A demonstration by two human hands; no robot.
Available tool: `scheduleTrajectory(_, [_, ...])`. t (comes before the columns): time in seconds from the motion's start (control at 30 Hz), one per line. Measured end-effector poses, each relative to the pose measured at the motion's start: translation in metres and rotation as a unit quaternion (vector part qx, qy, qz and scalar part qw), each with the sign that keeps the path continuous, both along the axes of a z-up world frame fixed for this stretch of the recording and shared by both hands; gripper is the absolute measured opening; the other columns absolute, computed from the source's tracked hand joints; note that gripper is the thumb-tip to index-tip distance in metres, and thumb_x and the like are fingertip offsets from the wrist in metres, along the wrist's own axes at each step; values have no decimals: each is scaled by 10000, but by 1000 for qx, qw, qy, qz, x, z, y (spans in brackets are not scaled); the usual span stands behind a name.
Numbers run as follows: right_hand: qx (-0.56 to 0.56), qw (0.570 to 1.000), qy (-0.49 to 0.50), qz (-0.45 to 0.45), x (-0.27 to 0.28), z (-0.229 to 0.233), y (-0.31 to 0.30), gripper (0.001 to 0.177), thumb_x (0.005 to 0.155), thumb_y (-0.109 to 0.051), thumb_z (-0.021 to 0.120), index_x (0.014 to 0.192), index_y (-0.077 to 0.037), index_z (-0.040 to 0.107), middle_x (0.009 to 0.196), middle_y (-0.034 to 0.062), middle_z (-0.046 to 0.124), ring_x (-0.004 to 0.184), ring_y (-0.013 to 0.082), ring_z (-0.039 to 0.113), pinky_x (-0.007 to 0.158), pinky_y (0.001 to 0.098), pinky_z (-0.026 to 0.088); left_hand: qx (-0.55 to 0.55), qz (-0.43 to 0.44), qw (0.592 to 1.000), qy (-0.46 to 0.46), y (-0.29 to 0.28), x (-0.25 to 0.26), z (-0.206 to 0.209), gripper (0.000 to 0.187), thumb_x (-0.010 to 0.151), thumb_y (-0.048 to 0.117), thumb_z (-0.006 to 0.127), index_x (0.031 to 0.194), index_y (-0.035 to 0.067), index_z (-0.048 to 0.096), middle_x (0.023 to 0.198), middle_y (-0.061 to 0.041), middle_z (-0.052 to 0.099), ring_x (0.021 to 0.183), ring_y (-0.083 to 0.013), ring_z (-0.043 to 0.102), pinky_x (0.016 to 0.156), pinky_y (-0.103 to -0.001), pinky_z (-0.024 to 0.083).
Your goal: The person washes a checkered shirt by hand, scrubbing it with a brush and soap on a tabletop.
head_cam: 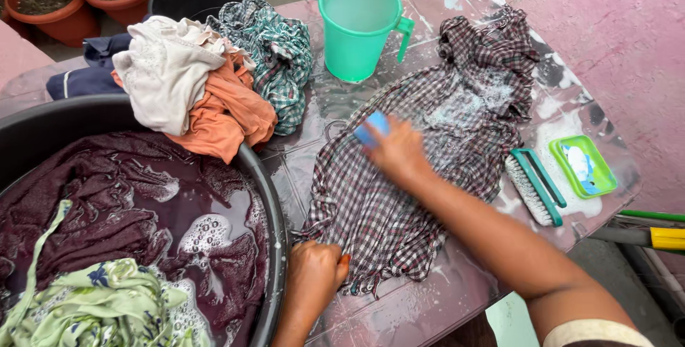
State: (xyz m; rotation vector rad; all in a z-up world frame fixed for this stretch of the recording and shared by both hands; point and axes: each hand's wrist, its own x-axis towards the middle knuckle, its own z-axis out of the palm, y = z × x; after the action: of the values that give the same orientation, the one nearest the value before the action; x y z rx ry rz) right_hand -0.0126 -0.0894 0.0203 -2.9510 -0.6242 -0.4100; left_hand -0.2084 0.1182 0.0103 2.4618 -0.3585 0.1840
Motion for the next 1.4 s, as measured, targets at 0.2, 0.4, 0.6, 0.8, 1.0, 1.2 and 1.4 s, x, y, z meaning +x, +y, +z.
scheduleTrajectory(0.2, [39,960,-5,277,-51,3,40,563,856,-372,746,1400,-348,601,1370,219,578,1116,368,588,852,498,457,12,-11,999,45,0,-3,-9,277,764,254,779,595,52,695,568,-165,662,566,-353,659,642,-495,512])
scheduleTrajectory(0.4, [18,983,-38,-178,96,15,-76,434,982,-376,651,1413,-358,609,1319,226,584,1103,448,566,872,600,459,-11,1,999,48,-2,-1,-9,297,782,267,762,583,56,694,574,-167,659,589,-357,654,685,-497,497])
scheduleTrajectory(0.6, [33,996,77,11,-18,4,20,533,949,-412,656,1446,-253,544,1380,242,536,1097,428,563,905,553,463,-22,13,1000,18,-3,4,2,342,797,312,776,580,59,696,591,-154,671,607,-364,653,702,-520,479])
scheduleTrajectory(0.8, [27,982,-1,188,-66,2,17,529,904,-387,690,1420,-341,586,1395,234,544,1125,387,567,891,508,444,-16,19,999,37,0,4,5,326,790,315,785,595,66,703,588,-151,668,578,-346,658,648,-506,497])
scheduleTrajectory(1.0, [44,969,-60,-235,61,-11,-127,489,994,-457,635,1467,-344,587,1360,251,579,1138,456,552,946,573,414,-12,61,997,42,-4,9,22,309,821,319,792,680,55,717,687,-166,696,669,-345,671,694,-485,517])
scheduleTrajectory(1.2, [42,966,-79,-241,60,-42,-141,486,1015,-446,639,1481,-315,595,1306,251,596,1129,460,550,894,588,412,74,141,984,73,-57,38,41,462,951,356,697,1300,73,587,1316,-210,567,1208,-385,546,982,-568,446])
scheduleTrajectory(1.4, [41,966,-68,-244,46,-37,-138,500,1027,-452,621,1498,-288,589,1281,254,598,1120,460,549,896,594,407,130,54,989,44,-183,77,39,686,876,516,588,1463,178,482,1643,-216,268,1504,-545,94,1034,-850,35])
